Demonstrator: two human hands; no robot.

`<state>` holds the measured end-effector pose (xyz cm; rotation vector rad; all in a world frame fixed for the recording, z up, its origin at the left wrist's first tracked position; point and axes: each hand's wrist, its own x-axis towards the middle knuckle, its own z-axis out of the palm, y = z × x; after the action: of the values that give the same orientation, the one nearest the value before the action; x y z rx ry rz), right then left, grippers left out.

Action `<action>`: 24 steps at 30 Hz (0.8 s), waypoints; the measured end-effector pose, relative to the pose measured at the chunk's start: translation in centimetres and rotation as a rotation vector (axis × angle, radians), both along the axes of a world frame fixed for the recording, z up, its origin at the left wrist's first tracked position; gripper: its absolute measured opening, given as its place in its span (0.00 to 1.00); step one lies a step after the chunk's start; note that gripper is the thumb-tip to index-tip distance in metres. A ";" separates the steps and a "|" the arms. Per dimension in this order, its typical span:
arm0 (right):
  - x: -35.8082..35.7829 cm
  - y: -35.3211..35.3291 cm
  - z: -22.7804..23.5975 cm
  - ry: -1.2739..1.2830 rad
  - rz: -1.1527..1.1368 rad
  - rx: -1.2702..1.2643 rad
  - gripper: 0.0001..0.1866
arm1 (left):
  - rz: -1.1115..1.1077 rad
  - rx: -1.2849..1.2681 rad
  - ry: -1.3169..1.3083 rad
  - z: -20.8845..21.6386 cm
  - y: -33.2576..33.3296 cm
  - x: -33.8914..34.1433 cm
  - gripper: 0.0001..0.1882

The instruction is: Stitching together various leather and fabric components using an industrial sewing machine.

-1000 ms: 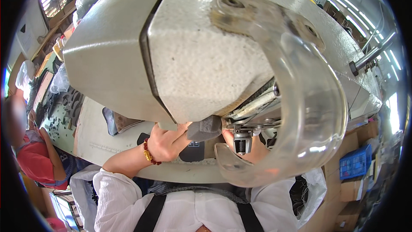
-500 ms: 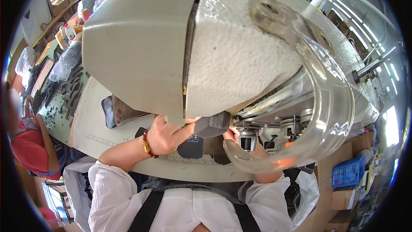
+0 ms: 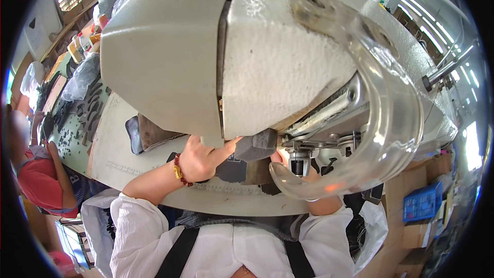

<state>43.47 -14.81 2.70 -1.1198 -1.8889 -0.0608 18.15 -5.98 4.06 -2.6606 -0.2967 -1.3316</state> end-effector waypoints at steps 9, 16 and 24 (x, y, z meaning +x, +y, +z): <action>-3.2 -2.6 6.1 -1.268 -0.085 0.449 0.20 | -0.173 -0.316 -0.128 1.0 0.3 -0.5 0.22; -3.2 -2.8 5.9 -0.635 0.258 0.272 0.14 | -0.369 -0.294 -0.110 1.7 0.4 -0.6 0.19; -2.9 -2.4 4.9 -0.413 0.349 0.239 0.15 | -0.295 0.071 -0.019 2.0 0.9 -0.6 0.13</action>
<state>40.53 -17.25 7.58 -0.6356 -2.3468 -0.3335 17.55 -5.06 6.10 -2.7111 0.1459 -1.4159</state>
